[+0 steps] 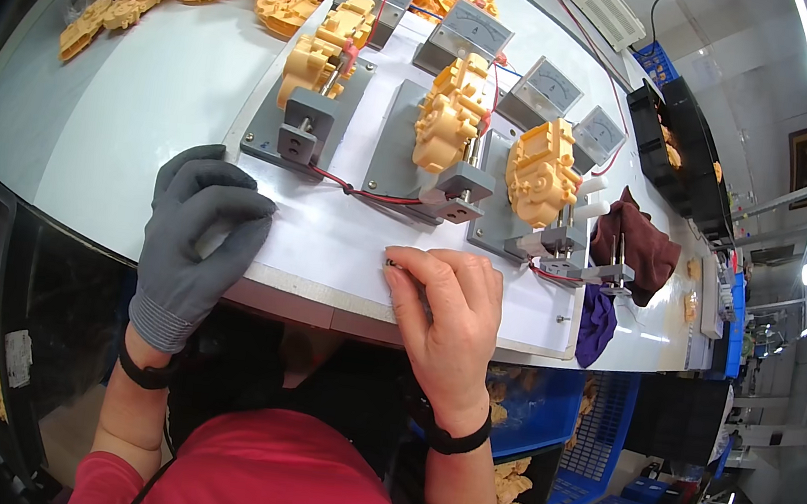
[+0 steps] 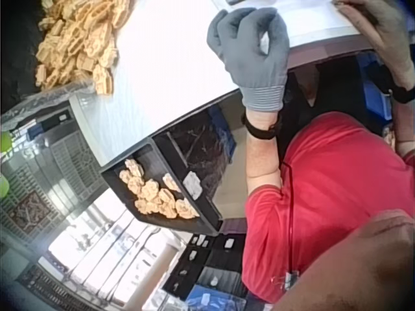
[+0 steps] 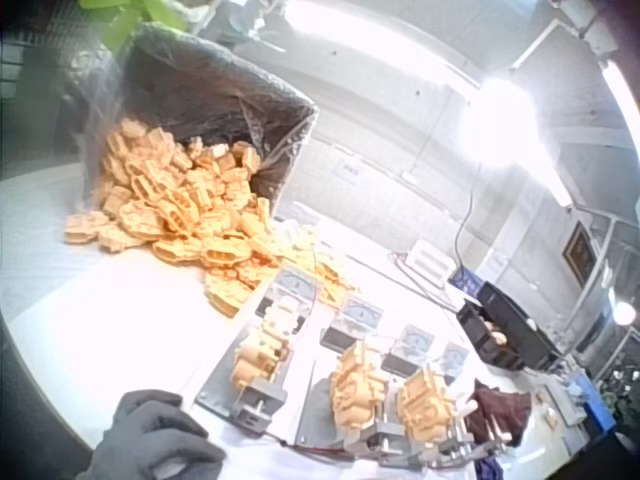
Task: The person places yellow plastic components into a testing jig on a workbench. They connect wires to the components and operate a switch to run a test, then remove the components and place them into a bin. The process is repeated for multiple units.
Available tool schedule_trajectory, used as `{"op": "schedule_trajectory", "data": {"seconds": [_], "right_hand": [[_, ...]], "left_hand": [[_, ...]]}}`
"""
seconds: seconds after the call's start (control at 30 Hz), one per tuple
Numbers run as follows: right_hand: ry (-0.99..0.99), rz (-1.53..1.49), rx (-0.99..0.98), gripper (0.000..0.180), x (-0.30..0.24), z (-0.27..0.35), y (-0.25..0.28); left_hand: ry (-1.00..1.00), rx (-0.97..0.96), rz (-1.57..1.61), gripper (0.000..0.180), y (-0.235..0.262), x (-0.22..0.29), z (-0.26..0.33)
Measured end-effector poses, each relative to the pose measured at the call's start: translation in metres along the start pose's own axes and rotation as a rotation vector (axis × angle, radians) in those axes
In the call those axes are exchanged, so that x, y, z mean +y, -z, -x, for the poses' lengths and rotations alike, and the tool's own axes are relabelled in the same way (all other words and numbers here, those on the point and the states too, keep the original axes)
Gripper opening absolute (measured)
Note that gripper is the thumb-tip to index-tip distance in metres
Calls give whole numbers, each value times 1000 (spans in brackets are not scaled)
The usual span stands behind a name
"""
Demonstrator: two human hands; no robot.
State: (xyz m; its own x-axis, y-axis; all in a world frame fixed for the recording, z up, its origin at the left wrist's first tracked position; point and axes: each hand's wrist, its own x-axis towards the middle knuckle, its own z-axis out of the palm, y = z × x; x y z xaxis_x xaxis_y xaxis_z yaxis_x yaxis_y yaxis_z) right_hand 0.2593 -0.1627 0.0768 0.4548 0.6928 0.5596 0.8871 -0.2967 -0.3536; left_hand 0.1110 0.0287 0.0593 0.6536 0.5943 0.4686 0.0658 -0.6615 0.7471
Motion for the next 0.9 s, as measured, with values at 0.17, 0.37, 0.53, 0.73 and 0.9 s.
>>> {"op": "schedule_trajectory", "data": {"seconds": [0.17,0.37,0.53,0.73,0.9], "right_hand": [[-5,7,-2,18,-1,0,0],[13,-8,0,15,-1,-3,0],[36,-11,-35,13,0,-3,4],[37,4,12,15,-1,-2,0],[24,-1,20,16,-2,-2,0]], "left_hand": [[26,1,-5,14,0,1,1],[23,1,-5,14,0,0,1],[30,-6,0,14,0,2,0],[22,3,-25,15,0,1,1],[22,0,-7,14,0,2,0]]}}
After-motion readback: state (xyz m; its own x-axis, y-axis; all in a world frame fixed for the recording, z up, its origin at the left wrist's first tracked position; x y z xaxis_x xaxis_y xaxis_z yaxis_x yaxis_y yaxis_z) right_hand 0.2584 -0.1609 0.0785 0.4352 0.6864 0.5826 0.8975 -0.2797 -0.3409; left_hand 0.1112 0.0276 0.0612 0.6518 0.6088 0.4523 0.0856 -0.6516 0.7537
